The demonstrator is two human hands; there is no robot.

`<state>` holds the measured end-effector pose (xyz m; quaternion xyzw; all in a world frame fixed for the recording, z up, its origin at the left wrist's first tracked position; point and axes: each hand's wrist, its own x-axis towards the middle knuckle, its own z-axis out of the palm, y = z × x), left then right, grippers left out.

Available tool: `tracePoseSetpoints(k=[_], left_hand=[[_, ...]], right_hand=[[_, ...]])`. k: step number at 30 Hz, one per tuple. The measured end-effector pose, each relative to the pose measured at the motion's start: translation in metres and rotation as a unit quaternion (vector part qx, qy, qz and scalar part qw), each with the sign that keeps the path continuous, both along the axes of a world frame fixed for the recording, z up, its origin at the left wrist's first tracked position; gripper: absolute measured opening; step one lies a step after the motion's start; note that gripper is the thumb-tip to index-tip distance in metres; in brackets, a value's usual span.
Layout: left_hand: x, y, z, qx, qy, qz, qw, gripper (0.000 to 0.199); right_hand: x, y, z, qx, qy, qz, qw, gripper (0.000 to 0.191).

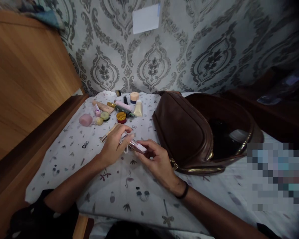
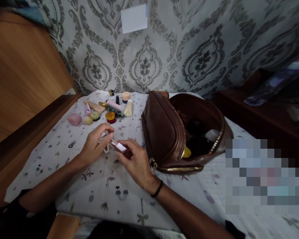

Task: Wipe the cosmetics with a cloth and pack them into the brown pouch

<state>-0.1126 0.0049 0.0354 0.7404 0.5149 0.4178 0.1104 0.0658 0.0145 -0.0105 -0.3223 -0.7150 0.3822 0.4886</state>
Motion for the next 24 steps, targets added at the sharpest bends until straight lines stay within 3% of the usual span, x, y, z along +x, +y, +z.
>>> tracePoseSetpoints(k=[3,6,12,20,24], left_hand=[[0.006,-0.005,-0.008,0.059,0.062,0.001,0.996,0.023],[0.009,-0.007,-0.012,0.065,0.075,-0.009,0.995,0.028],[0.009,-0.007,-0.004,-0.073,-0.01,0.021,0.997,0.029],[0.005,-0.007,0.004,-0.191,-0.127,0.02,0.973,0.034],[-0.002,-0.005,0.014,-0.175,-0.132,0.036,0.975,0.036]], right_hand=[[0.0,0.0,-0.001,-0.007,0.004,-0.003,1.0,0.019],[0.0,0.0,-0.001,-0.032,0.01,0.001,0.999,0.023],[-0.001,-0.001,-0.004,-0.046,0.027,0.033,0.998,0.045],[0.002,0.002,0.0,-0.035,0.072,0.008,0.997,0.026],[0.003,0.002,0.008,-0.051,0.075,-0.007,0.996,0.023]])
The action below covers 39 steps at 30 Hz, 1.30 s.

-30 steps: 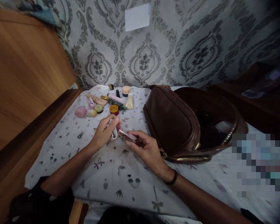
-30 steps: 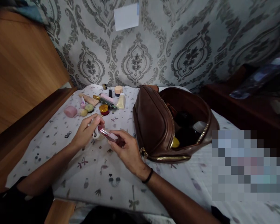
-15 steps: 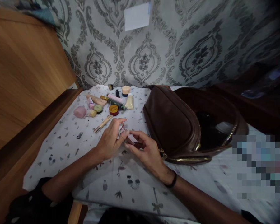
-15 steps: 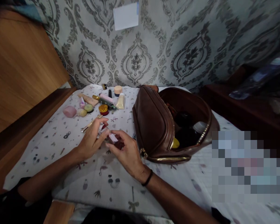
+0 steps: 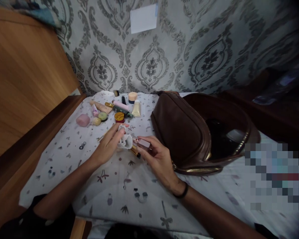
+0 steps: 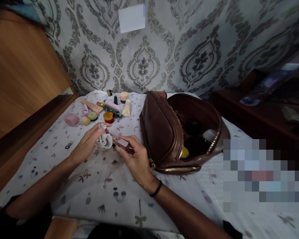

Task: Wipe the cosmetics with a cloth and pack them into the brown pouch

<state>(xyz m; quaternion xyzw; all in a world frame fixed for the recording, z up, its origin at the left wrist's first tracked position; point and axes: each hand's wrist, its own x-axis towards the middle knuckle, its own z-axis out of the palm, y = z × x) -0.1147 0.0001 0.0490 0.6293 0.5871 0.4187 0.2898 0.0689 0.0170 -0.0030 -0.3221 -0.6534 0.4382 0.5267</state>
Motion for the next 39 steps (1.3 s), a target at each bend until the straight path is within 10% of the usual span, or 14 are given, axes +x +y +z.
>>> tracePoseSetpoints(k=[10,17,28,39], left_hand=[[-0.001,0.0,-0.012,0.153,0.089,0.032,0.984,0.021],[0.008,-0.006,-0.022,0.284,0.162,-0.085,0.941,0.019],[0.003,-0.004,-0.019,0.261,0.26,-0.22,0.903,0.05],[-0.001,-0.003,-0.018,0.23,0.23,-0.185,0.927,0.034]], right_hand=[[-0.006,0.0,-0.016,-0.077,-0.004,0.053,0.996,0.027],[-0.007,0.0,-0.014,-0.107,0.001,0.078,0.991,0.017],[-0.003,0.006,-0.017,-0.071,-0.035,0.065,0.995,0.017],[-0.003,0.003,-0.016,-0.041,-0.062,0.047,0.996,0.025]])
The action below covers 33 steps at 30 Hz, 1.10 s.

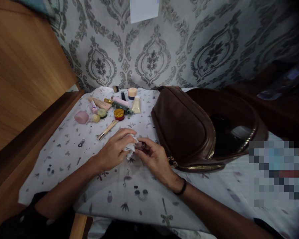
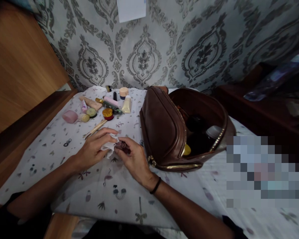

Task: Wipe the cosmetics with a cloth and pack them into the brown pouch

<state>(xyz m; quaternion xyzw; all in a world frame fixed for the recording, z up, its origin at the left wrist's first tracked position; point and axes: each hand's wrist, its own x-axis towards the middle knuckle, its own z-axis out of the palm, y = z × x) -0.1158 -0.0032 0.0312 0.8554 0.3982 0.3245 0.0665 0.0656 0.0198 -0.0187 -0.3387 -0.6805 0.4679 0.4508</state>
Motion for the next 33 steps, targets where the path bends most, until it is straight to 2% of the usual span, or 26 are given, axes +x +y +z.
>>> tracePoseSetpoints(k=[5,8,11,13,18,24,28,33], left_hand=[[0.008,-0.004,0.005,-0.056,-0.097,0.031,0.993,0.004],[0.013,-0.004,0.004,-0.072,-0.141,0.074,0.985,0.015],[0.015,-0.003,0.001,-0.092,-0.165,0.104,0.977,0.011],[0.015,-0.003,-0.002,-0.113,-0.174,0.117,0.971,0.015],[0.014,-0.001,-0.006,-0.134,-0.177,0.16,0.962,0.03],[0.005,0.003,0.002,-0.095,-0.148,0.137,0.975,0.017],[0.003,0.001,0.007,-0.073,-0.143,0.117,0.98,0.015],[0.007,-0.006,0.01,-0.008,-0.111,0.083,0.99,0.017]], right_hand=[[0.002,-0.004,0.001,0.082,-0.017,-0.015,0.996,0.023],[0.002,-0.007,0.004,0.113,-0.03,0.009,0.993,0.017],[0.001,-0.007,0.003,0.132,-0.021,0.021,0.991,0.02],[0.001,-0.005,0.001,0.135,-0.013,0.021,0.991,0.023],[0.002,-0.001,-0.003,0.111,-0.019,0.021,0.993,0.023],[0.002,-0.002,-0.004,0.032,-0.016,0.021,0.999,0.033],[0.001,-0.001,-0.002,-0.024,0.027,0.012,0.999,0.022],[-0.001,0.001,-0.002,-0.032,0.046,0.009,0.998,0.016]])
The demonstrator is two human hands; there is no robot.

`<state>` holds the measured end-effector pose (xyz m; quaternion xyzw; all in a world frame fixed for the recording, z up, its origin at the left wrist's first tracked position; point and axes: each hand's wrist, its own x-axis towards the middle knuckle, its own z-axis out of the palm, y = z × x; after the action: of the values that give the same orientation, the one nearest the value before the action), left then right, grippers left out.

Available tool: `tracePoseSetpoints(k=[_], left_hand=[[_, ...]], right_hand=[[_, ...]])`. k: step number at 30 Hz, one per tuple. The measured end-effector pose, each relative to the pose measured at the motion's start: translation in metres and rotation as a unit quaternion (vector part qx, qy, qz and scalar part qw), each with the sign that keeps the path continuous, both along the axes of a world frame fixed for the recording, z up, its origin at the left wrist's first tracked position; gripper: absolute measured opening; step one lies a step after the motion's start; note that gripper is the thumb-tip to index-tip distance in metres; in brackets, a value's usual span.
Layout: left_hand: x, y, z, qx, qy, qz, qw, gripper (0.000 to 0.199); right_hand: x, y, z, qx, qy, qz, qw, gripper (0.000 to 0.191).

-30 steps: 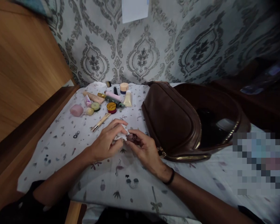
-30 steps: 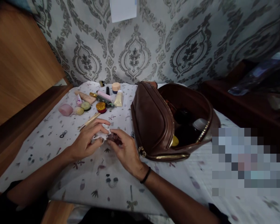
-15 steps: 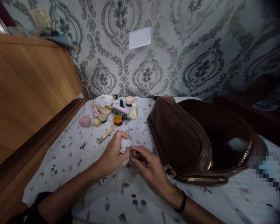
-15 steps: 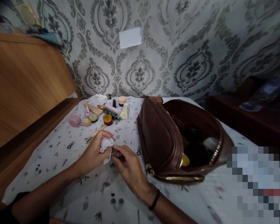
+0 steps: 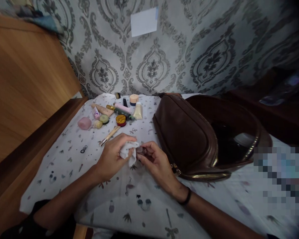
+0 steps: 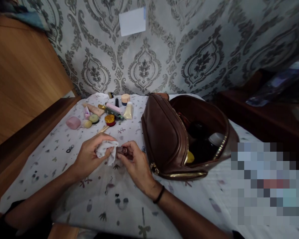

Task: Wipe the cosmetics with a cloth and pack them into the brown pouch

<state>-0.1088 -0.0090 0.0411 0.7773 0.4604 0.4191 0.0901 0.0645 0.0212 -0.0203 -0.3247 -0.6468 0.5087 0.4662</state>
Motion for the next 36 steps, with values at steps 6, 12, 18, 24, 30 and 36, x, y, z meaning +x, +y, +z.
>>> tracePoseSetpoints(k=[6,12,18,24,30,36], left_hand=[[0.0,-0.002,-0.008,0.064,0.059,-0.097,0.992,0.025],[-0.005,0.0,-0.01,0.033,0.107,-0.126,0.986,0.028],[-0.009,0.0,-0.005,0.022,0.146,-0.107,0.983,0.027],[-0.018,0.001,-0.008,0.015,0.155,-0.077,0.985,0.022],[-0.024,0.002,-0.011,-0.005,0.159,-0.046,0.986,0.022],[-0.029,0.004,-0.009,-0.032,0.156,-0.006,0.987,0.024]], right_hand=[[0.001,-0.001,0.003,0.003,-0.012,0.008,1.0,0.014],[0.0,-0.002,0.004,-0.008,-0.016,0.005,1.0,0.01],[0.0,-0.001,0.001,-0.014,0.008,-0.008,1.0,0.014],[0.001,0.001,0.003,-0.013,0.014,-0.028,0.999,0.015],[0.002,0.002,0.004,-0.035,0.032,-0.025,0.999,0.018],[0.003,0.001,0.011,-0.041,0.067,-0.032,0.996,0.019]])
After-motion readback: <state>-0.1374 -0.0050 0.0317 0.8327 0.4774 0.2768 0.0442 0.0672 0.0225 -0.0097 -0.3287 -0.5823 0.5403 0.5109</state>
